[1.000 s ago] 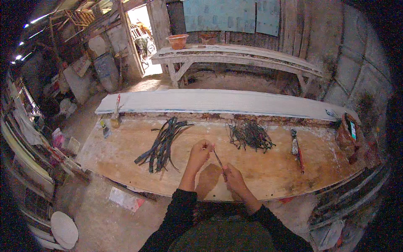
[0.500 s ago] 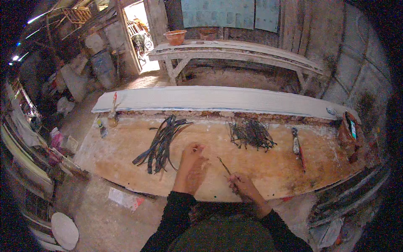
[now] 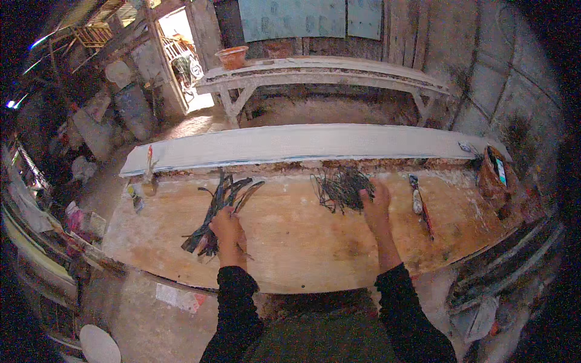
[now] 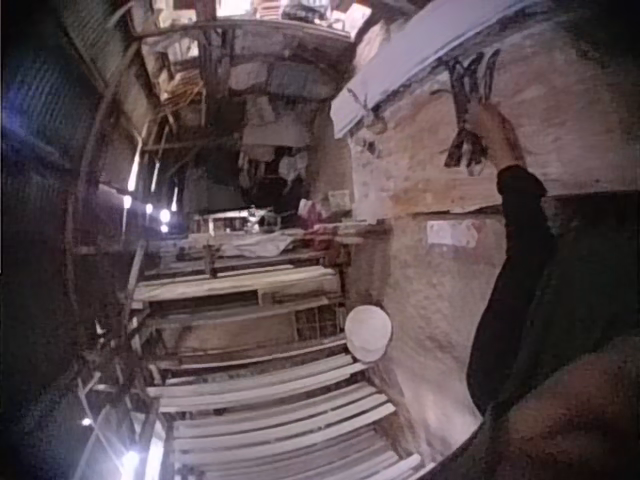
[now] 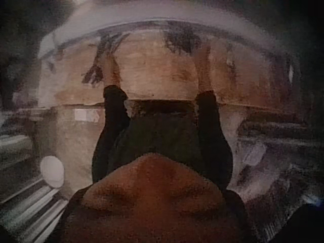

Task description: The person separates thin black strips from a larger piece of material by hand, pulling them apart and placing them into a pile on the workbench. The person handles the material one piece at a time, repeatedly separating and stacking the strips.

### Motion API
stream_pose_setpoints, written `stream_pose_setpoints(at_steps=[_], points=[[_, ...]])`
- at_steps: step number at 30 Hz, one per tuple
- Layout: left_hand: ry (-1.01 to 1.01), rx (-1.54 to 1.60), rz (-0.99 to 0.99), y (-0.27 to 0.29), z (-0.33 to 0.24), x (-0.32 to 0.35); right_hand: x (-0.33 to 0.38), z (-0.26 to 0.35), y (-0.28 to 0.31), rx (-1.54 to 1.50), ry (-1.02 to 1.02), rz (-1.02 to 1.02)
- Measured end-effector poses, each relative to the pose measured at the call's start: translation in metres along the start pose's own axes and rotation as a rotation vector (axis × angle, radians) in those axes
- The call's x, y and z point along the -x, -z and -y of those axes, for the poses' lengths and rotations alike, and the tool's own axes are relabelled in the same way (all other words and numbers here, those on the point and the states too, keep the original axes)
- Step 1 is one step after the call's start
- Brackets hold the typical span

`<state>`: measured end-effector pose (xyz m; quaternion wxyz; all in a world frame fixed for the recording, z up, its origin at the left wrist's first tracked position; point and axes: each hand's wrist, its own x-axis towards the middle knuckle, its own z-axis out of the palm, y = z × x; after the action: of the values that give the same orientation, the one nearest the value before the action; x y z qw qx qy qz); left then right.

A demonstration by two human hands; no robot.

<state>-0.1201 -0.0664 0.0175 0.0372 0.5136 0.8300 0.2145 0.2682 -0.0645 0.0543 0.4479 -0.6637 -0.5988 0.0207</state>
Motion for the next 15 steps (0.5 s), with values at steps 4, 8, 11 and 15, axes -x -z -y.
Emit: stream_pose_setpoints(at_steps=[4,8,11,15], points=[[-0.135,0.469,0.031,-0.012,0.013,-0.011,0.023,0.044,-0.006,-0.167,0.209,0.229],[-0.095,1.060,0.337,0.045,-0.071,0.036,0.038,0.055,-0.032,-0.546,-0.031,0.594],[-0.136,1.066,0.484,0.018,-0.104,0.042,0.048,0.073,-0.058,-0.795,-0.207,0.612],[0.185,1.725,0.785,-0.031,-0.139,0.066,0.051,0.055,-0.083,-0.771,-0.146,0.518]])
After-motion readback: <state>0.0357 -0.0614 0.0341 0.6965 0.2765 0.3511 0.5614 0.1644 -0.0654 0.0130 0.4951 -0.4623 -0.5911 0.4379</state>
